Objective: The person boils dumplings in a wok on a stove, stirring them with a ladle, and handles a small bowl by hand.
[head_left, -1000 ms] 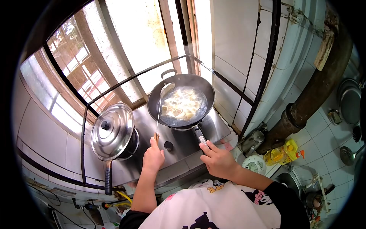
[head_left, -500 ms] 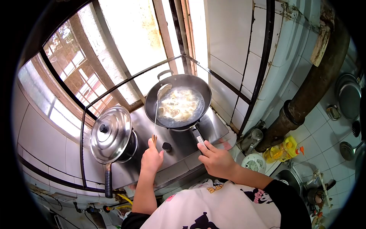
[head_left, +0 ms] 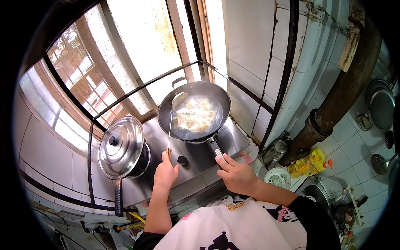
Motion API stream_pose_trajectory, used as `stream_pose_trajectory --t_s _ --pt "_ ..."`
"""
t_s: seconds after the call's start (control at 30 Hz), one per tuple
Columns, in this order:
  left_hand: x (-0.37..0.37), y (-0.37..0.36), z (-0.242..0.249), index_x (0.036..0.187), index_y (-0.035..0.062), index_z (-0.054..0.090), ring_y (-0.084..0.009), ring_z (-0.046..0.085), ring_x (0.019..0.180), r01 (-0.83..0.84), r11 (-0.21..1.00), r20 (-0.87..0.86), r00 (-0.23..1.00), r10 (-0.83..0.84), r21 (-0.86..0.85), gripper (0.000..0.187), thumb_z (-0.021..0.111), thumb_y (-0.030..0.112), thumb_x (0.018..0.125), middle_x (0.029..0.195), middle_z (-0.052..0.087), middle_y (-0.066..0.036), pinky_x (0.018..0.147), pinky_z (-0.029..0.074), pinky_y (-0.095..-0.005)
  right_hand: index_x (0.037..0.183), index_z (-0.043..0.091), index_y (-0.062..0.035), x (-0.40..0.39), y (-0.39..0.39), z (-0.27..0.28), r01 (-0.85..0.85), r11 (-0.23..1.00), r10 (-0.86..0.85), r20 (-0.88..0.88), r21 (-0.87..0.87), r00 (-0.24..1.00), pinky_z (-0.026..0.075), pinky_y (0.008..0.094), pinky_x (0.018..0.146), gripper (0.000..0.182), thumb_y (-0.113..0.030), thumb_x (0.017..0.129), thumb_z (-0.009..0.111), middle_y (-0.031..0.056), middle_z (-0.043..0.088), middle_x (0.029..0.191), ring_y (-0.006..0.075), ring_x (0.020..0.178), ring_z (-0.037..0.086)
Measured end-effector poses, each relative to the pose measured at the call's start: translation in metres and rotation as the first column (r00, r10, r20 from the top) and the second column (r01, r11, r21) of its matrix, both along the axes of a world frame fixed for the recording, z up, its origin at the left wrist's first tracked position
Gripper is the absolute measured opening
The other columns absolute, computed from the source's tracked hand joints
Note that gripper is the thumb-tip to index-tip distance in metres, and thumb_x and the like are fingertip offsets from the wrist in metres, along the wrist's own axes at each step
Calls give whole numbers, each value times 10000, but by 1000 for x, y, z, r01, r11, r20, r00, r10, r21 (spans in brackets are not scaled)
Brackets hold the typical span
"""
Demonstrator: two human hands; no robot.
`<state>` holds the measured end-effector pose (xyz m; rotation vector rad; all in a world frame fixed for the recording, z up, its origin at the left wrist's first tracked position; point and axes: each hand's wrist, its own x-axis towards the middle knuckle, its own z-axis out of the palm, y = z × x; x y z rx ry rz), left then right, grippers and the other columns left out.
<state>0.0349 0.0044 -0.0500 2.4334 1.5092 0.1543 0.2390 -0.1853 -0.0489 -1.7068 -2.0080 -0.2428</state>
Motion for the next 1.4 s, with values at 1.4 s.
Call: stream_pose_trajectory --t_s 1.4 --pt "-5 5 0 1399 -43 265 -460 656 868 33 999 -47 998 -33 -4 692 664 168 875 911 659 -303 763 533 -511 804 582 -67 0 -2 0 -5 1000 5 6 -14 1000 551 370 836 70 -53 765 639 194 590 1299 353 1170 603"
